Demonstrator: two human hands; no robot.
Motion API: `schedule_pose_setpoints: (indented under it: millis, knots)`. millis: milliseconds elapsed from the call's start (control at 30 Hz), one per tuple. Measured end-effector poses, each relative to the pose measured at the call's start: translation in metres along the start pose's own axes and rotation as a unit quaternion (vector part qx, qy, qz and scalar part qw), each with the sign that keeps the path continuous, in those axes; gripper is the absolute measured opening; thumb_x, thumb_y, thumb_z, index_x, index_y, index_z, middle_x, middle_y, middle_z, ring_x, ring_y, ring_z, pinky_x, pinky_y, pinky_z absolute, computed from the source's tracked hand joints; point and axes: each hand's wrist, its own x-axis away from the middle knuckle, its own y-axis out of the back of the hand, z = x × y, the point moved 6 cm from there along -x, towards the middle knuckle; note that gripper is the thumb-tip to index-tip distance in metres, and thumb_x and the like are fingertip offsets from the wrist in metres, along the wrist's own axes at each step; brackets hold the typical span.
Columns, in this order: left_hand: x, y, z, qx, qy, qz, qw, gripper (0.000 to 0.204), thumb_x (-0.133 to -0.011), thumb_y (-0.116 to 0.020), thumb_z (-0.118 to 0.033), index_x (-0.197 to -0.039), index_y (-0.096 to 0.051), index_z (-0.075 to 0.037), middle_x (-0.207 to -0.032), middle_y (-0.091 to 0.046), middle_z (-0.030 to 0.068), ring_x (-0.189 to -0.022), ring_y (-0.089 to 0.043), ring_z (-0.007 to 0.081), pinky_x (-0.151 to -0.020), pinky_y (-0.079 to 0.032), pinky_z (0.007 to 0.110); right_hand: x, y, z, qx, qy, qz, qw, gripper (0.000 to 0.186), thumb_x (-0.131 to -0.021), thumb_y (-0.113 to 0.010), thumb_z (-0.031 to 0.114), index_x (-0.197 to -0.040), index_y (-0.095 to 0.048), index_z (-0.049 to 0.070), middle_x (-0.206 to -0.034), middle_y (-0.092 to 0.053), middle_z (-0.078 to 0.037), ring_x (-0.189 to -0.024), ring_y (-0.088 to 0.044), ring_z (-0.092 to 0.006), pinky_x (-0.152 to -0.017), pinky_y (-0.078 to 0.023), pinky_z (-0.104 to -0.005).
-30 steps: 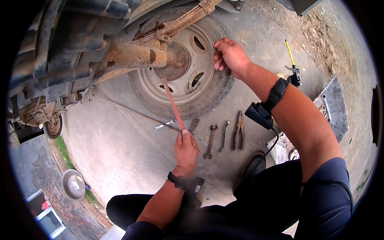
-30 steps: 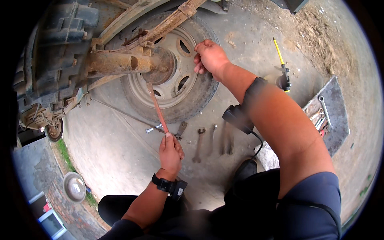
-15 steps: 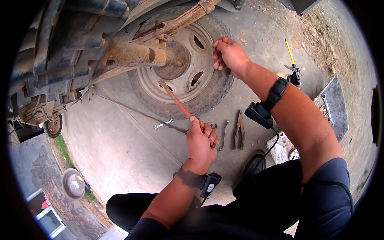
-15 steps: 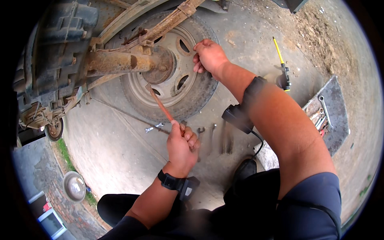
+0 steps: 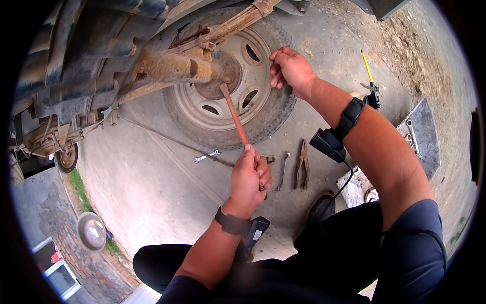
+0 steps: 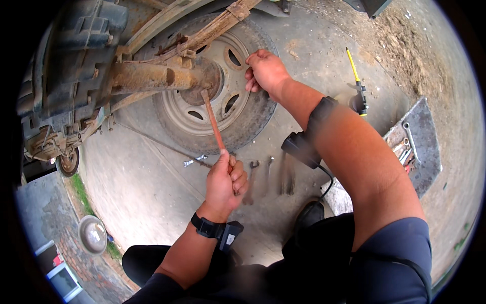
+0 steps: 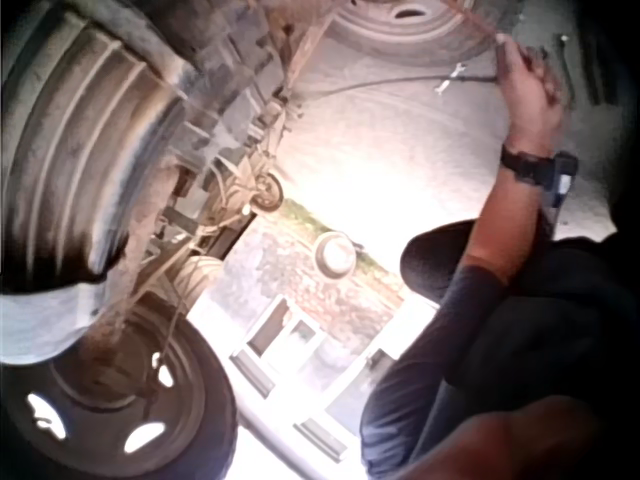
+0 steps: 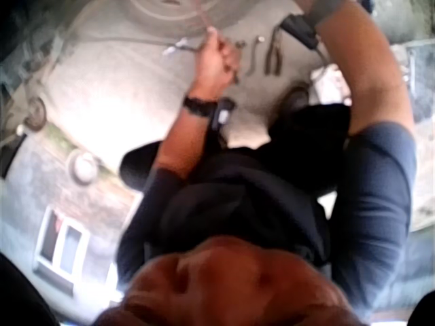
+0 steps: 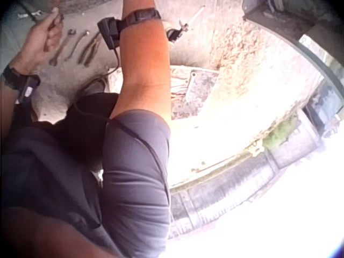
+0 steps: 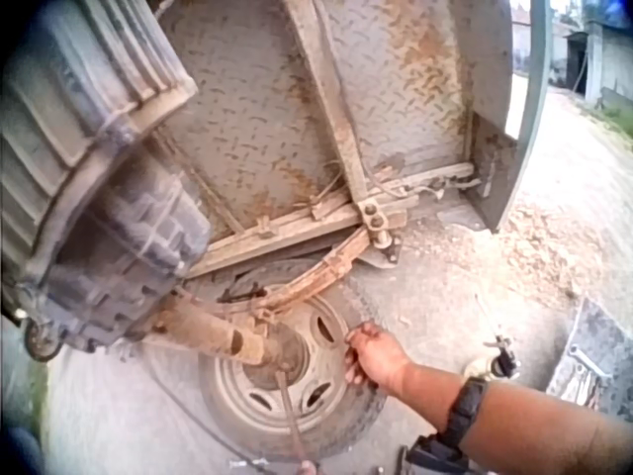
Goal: The person works on a vehicle wheel hub and suspension assembly. They use a pry bar to adjust components, insert a cotter pin, apply lubricant with a spray bottle, and manipulate a metal bracket with pliers and a wrench.
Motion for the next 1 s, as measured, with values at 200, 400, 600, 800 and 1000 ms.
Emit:
schedule_pose_setpoints:
  millis: [200,400,600,800,1000]
  knots:
    - [0.01,0.013,0.009,-0.072,-0.032,-0.036,0.996,0.037,-0.111,-0.041,-0.043,-0.087,-0.044,-0.014,-0.062,-0.038,-0.0021,-0.047,-0.036,0.0112,-0.044,-0.034,0.029,0.008,0.006,0.008,0.004,-0.037,0.054,0.998,0.014,-0.099,-0.052,0.02,-0.109,-0.057,0.012,-0.086,-0.064,-0.002,-0.065,-0.067,-0.0158,-0.057,-0.052,-0.0279]
    - [0.011,0.058,0.053,-0.385,-0.142,-0.024,0.912,0.034,-0.11,-0.046,-0.034,-0.086,-0.046,-0.01,-0.061,-0.046,0.001,-0.05,-0.047,0.0135,-0.047,-0.043,0.033,0.066,0.05,0.069,0.175,0.022,0.147,0.973,0.024,-0.099,-0.059,0.026,-0.118,-0.066,0.012,-0.094,-0.067,0.0,-0.075,-0.069,-0.0104,-0.063,-0.054,-0.0243]
    - [0.039,0.063,0.059,-0.678,-0.231,0.085,0.693,0.029,-0.102,-0.059,-0.028,-0.087,-0.057,-0.004,-0.075,-0.066,0.016,-0.068,-0.066,0.0373,-0.063,-0.052,0.045,0.138,0.104,0.097,0.323,0.004,0.135,0.937,0.031,-0.094,-0.069,0.039,-0.115,-0.071,0.015,-0.093,-0.07,0.004,-0.08,-0.068,-0.0062,-0.067,-0.053,-0.0222]
    - [0.034,0.08,0.07,-0.817,-0.164,0.227,0.503,0.027,-0.096,-0.061,-0.033,-0.092,-0.059,-0.006,-0.09,-0.068,0.0164,-0.082,-0.069,0.0377,-0.072,-0.055,0.051,0.171,0.141,0.058,0.409,-0.114,0.097,0.9,0.025,-0.095,-0.072,0.034,-0.108,-0.07,0.013,-0.088,-0.068,0.005,-0.074,-0.064,-0.0069,-0.063,-0.051,-0.0245]
    - [0.022,0.097,0.072,-0.835,-0.136,0.227,0.481,0.024,-0.093,-0.066,-0.028,-0.103,-0.064,-0.006,-0.098,-0.066,0.0138,-0.091,-0.067,0.0354,-0.078,-0.055,0.048,0.156,0.15,-0.036,0.625,-0.077,0.121,0.767,0.029,-0.084,-0.074,0.032,-0.101,-0.072,0.008,-0.095,-0.074,-0.01,-0.095,-0.07,-0.0298,-0.082,-0.054,-0.0387]
